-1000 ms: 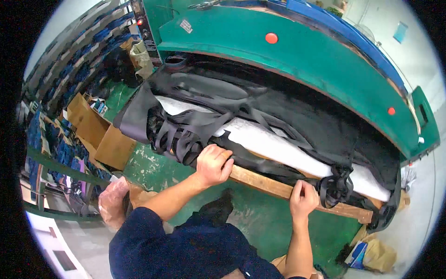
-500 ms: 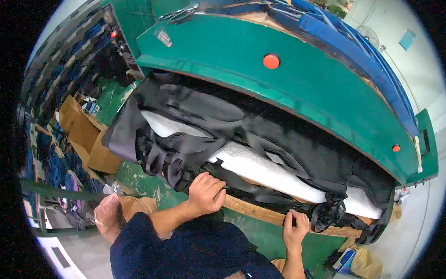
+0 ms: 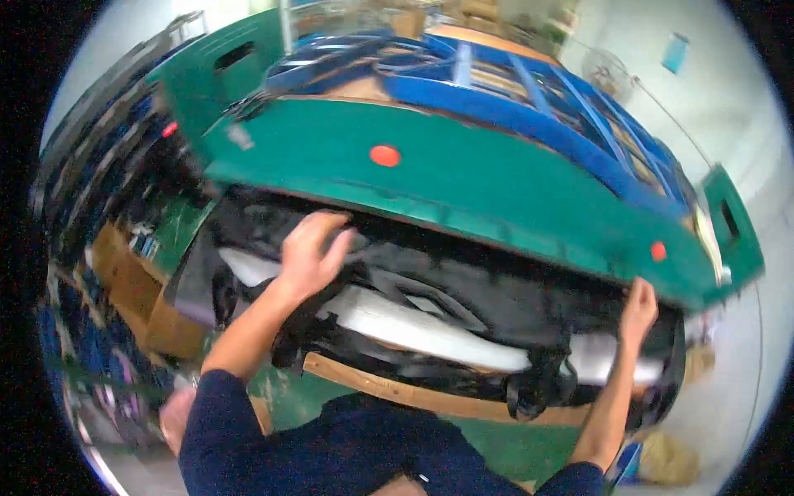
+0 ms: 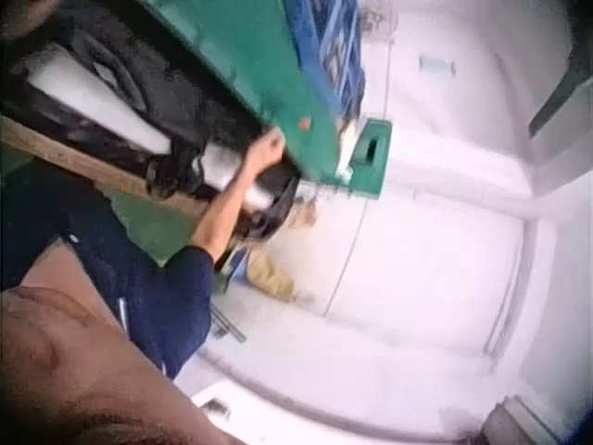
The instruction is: Operating an industrial hydraulic die-cutting machine to cut shapes from fabric and sorting the cut components into bags.
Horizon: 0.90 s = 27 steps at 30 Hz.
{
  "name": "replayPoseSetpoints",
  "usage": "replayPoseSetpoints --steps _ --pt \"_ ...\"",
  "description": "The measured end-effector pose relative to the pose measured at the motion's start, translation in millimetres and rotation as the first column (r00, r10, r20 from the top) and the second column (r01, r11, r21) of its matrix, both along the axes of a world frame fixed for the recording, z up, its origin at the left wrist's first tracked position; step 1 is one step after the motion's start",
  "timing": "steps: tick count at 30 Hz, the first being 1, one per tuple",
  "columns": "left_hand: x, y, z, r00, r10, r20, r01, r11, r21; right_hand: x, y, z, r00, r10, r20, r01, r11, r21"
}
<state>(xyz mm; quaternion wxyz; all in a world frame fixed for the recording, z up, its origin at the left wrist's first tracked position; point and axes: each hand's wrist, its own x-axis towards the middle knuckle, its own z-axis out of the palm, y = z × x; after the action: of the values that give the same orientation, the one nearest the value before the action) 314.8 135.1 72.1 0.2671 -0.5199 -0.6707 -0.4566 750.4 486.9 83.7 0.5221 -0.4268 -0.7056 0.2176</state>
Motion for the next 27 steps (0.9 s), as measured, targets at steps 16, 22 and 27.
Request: replayPoseSetpoints --steps 16,22,27 --pt "-28 109 21 0.997 0.059 0.041 -0.054 0.992 -0.111 22 170 -26 0.907 -0.369 0.203 0.257 0.866 0.428" --pt "-6 85 21 0.988 -0.056 0.147 0.1 0.945 -0.313 52 137 -7 0.982 0.142 0.123 -0.141 0.99 -0.02" --pt "41 -18 -21 0.966 -0.23 0.12 0.254 0.935 -0.25 37 4 0 0.907 0.268 0.326 -0.266 0.963 -0.051"
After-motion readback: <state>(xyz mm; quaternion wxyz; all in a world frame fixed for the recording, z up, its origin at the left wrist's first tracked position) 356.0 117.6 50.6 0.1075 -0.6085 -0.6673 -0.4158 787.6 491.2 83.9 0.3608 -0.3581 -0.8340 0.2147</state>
